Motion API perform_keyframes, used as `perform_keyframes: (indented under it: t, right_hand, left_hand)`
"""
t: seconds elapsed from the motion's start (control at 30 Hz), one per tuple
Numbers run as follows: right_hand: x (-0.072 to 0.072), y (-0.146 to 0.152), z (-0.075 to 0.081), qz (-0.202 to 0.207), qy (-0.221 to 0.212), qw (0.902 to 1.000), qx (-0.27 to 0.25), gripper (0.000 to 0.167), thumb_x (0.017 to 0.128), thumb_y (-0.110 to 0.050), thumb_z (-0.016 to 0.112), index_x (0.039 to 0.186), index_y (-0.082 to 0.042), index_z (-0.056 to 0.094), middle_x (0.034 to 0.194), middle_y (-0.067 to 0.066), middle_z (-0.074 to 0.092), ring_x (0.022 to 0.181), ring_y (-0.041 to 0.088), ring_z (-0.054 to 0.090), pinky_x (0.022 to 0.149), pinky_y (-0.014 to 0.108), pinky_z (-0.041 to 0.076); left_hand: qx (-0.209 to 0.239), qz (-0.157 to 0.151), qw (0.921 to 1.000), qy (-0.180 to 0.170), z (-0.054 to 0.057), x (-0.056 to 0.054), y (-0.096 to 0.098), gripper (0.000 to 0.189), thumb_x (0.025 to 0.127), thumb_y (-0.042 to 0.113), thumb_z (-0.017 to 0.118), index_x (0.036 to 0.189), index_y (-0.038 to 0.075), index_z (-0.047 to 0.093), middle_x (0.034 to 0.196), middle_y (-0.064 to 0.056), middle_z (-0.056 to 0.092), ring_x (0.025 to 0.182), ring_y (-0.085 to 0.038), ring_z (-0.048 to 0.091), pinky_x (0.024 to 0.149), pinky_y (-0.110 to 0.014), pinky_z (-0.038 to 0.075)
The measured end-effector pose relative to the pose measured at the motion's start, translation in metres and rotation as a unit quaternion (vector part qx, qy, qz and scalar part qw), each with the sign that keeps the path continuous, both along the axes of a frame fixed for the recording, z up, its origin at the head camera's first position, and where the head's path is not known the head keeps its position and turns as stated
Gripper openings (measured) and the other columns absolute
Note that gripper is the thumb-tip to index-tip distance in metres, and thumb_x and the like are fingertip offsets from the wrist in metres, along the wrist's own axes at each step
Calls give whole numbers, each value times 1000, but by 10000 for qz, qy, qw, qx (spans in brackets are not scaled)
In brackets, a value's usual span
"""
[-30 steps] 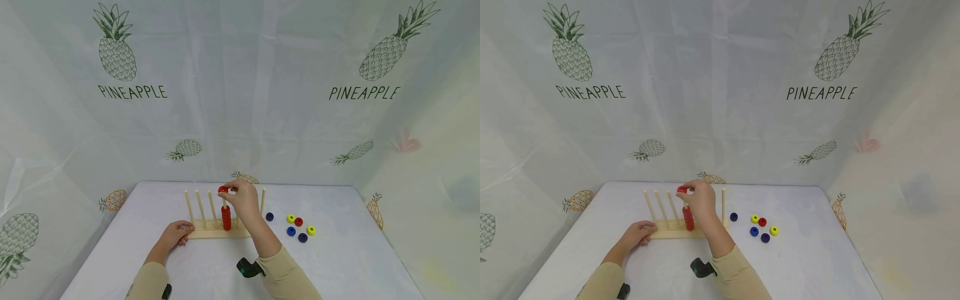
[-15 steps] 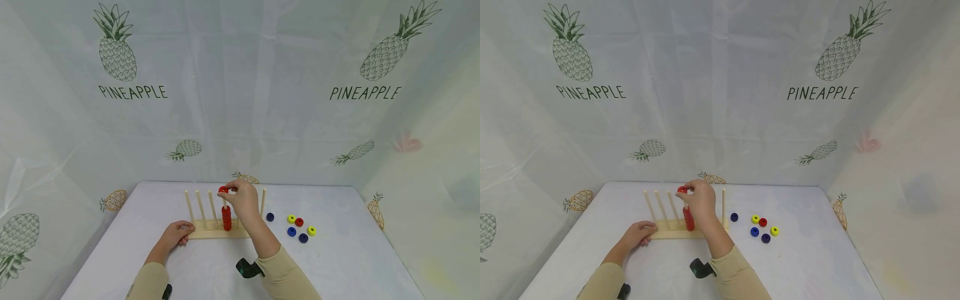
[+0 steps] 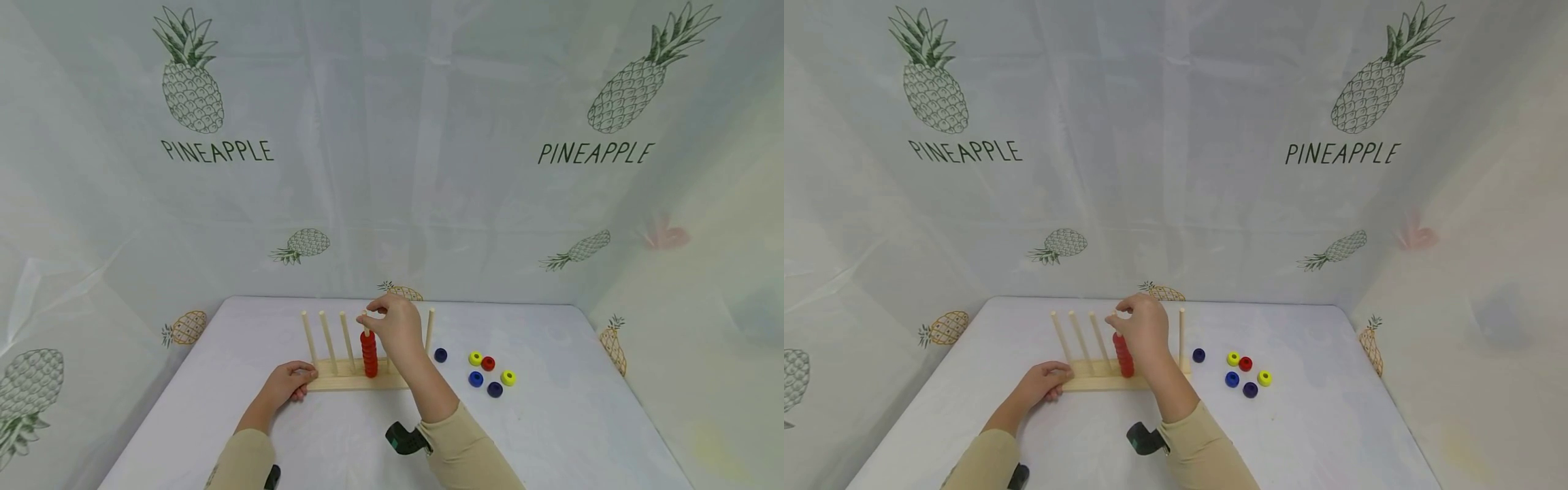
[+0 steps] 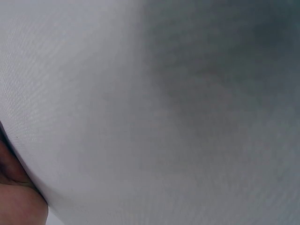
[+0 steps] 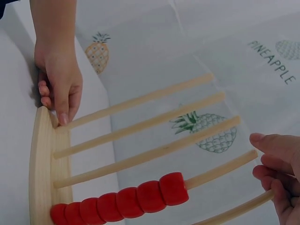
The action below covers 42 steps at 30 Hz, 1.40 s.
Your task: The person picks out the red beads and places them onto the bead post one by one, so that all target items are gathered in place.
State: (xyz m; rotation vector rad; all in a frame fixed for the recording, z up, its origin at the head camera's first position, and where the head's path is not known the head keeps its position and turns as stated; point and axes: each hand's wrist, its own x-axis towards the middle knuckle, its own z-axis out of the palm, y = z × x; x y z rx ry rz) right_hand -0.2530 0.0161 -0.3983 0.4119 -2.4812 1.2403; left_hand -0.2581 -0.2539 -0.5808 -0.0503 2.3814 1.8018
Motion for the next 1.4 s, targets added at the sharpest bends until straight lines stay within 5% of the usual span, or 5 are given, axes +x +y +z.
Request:
perform_keyframes:
  t: [0.23, 0.47, 0.7, 1.4]
  right_hand:
    - [4, 4, 1, 234, -42, 9994, -268, 20, 77, -16, 85, 94, -9, 76, 96, 1, 67, 88, 20, 59, 78, 32, 51]
    - [14, 8, -5, 425, 156, 9925, -1136, 17, 80, -11, 82, 95, -10, 75, 108, -3, 64, 97, 22, 58, 84, 41, 51]
    - [20, 15, -14, 422, 530, 9887, -1336, 16, 78, -9, 83, 92, -9, 75, 100, -5, 65, 101, 16, 59, 83, 38, 51]
    - [32, 55, -40, -327, 438, 9814, -1840, 17, 79, -10, 83, 94, -13, 75, 98, -7, 68, 91, 14, 59, 79, 33, 51]
  left_hand:
    - [24, 0, 10000, -13, 1, 1, 2, 33, 93, 17, 69, 113, -8, 62, 60, -4, 57, 47, -9, 51, 46, -21, 44]
    - [-6, 127, 9999, -75, -1, 0, 3, 32, 92, 17, 70, 113, -7, 63, 59, -4, 57, 46, -9, 51, 45, -22, 44]
    - [-72, 147, 9998, -97, -1, 0, 3, 32, 92, 17, 70, 113, -7, 63, 58, -4, 57, 46, -10, 51, 45, -22, 44]
    - [-126, 136, 9998, -76, 0, 1, 4, 31, 92, 16, 69, 112, -7, 63, 60, -5, 57, 47, -10, 51, 46, -22, 45]
